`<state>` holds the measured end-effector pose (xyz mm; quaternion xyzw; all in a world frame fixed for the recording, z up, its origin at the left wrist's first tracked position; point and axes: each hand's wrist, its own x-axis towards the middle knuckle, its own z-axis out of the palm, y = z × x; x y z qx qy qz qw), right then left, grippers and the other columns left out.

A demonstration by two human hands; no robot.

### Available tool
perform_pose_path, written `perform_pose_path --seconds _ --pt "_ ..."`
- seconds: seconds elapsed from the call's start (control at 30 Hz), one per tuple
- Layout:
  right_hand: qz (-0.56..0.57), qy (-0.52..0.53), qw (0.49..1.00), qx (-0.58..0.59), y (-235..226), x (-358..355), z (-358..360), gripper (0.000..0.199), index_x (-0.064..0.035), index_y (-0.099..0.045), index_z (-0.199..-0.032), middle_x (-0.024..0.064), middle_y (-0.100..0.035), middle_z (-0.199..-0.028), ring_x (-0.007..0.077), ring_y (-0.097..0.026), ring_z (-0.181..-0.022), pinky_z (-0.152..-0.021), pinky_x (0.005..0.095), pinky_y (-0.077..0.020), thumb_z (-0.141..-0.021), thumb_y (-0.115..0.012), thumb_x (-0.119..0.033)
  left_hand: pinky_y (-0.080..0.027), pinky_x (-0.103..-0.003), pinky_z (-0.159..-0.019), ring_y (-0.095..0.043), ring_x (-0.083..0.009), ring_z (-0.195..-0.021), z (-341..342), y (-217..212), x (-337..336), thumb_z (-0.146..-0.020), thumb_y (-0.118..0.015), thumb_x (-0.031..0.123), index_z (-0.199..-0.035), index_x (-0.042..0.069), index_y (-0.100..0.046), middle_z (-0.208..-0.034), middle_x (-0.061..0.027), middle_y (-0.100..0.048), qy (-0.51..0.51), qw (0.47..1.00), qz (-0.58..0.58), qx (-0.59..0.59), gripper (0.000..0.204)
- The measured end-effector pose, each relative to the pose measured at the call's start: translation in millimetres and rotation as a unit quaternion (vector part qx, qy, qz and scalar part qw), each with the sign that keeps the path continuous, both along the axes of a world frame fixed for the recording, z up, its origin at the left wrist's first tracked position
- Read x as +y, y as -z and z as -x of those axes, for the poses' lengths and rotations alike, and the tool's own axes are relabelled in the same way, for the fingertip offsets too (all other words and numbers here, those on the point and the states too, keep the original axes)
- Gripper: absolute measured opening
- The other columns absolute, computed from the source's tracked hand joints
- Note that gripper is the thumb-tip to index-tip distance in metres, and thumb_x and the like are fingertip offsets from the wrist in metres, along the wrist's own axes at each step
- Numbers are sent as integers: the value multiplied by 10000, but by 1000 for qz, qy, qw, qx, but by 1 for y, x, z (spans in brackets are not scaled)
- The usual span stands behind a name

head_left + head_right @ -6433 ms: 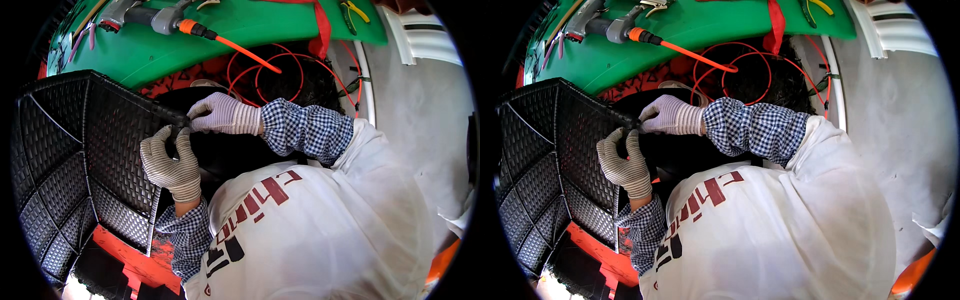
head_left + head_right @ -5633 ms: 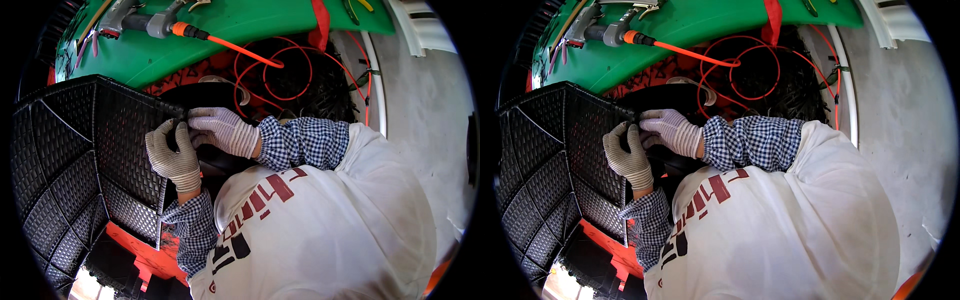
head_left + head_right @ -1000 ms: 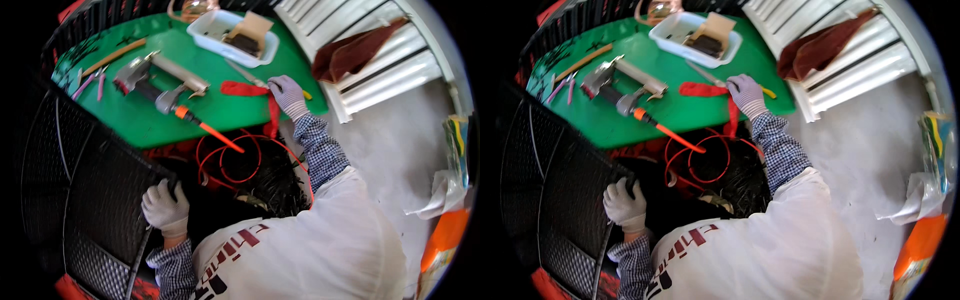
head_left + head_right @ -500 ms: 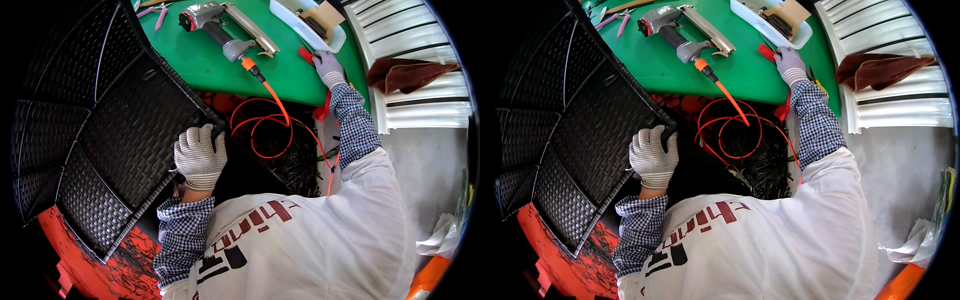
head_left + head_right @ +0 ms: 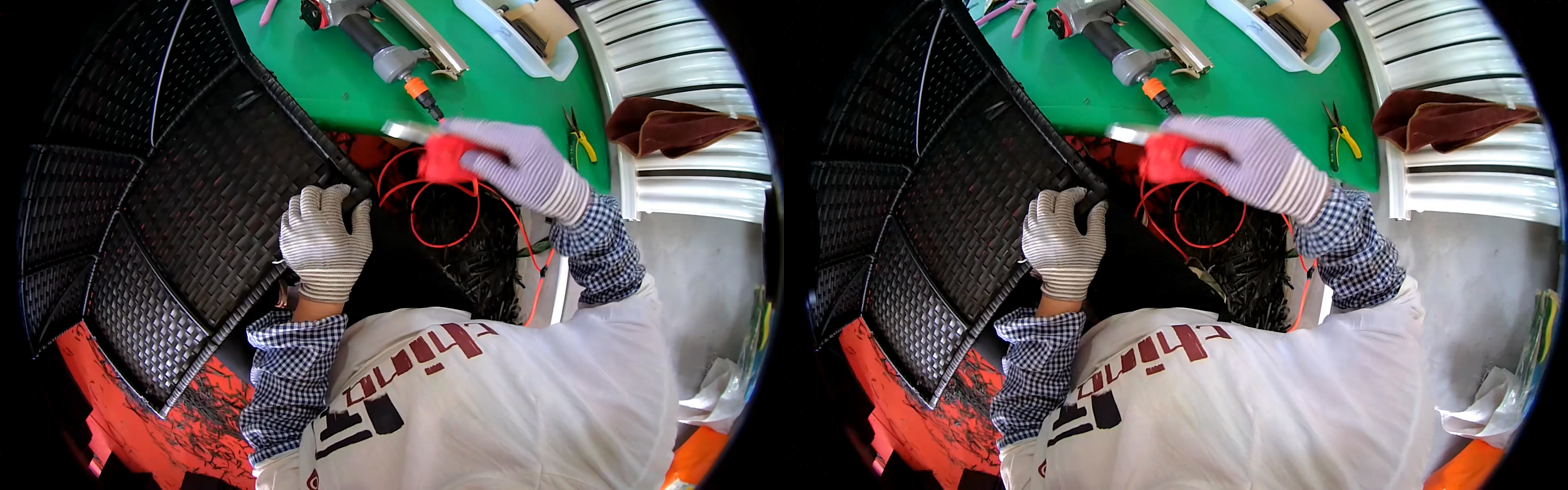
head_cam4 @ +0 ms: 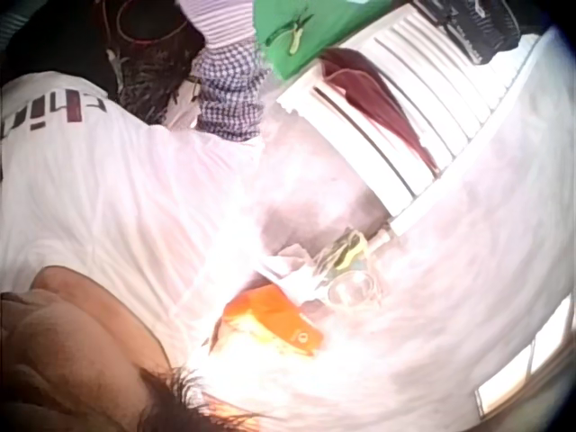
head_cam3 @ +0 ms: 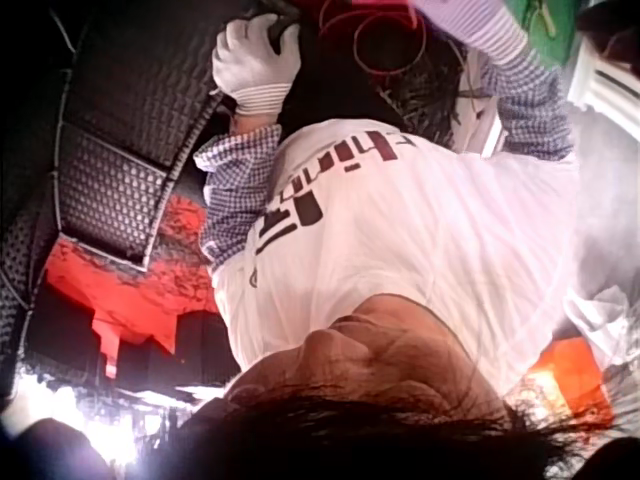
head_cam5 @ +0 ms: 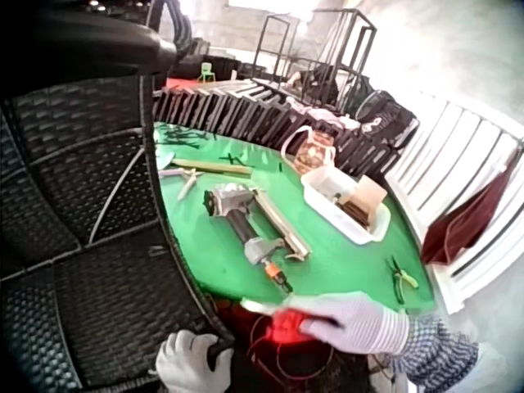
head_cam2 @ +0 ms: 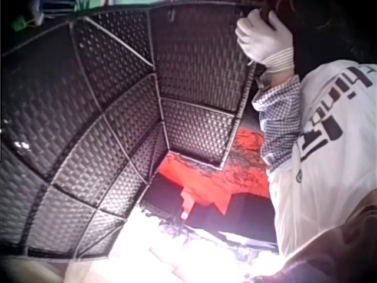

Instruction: The person attaches wicker panels to a frame using a staple gun and pliers, then uses a hammer to secure parts of the assembly.

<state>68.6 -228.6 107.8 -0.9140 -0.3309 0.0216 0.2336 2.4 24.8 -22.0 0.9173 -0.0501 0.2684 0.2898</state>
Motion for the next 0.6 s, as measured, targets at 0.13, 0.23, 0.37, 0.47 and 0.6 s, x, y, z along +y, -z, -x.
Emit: perform_pose_path --seconds 0.13,0.23,0.37,0.47,0.6 --pt "185 -42 979 77 -12 34 12 419 -263 -623 -1381 93 -678 -901 285 -665 -729 -699 382 -563 -966 -644 -210 -518 -432 -669 -612 -308 -767 2 0 1 -730 -837 226 -923 85 -714 -857 -83 -605 -5 1000 7 5 269" --pt "204 -66 974 69 -11 36 11 403 -285 -627 -1378 74 -639 -847 262 -632 -662 -629 393 -540 -979 -625 -226 -514 -431 -665 -610 -307 -759 0 -1 1 -729 -836 226 -921 85 -713 -854 -82 -605 2 1000 8 1 268" --pt "245 -95 965 24 -14 40 6 402 -307 -627 -1381 82 -595 -790 267 -602 -599 -572 388 -518 -982 -622 -260 -509 -428 -658 -608 -302 -751 0 1 1 -728 -832 221 -921 86 -712 -850 -80 -605 3 1000 5 -1 264" --pt "226 -117 967 -8 -12 42 3 403 -318 -627 -1383 95 -559 -735 267 -581 -548 -536 378 -506 -981 -622 -289 -507 -427 -655 -607 -298 -749 0 0 1 -728 -831 217 -923 87 -712 -848 -77 -605 4 1000 6 -4 263" --pt "303 -151 941 -16 -20 50 -1 453 -233 -614 -1395 114 -642 -842 266 -652 -658 -549 401 -543 -943 -637 -225 -506 -427 -653 -605 -293 -745 0 2 0 -728 -830 214 -926 89 -712 -846 -72 -604 8 1000 3 -4 262"
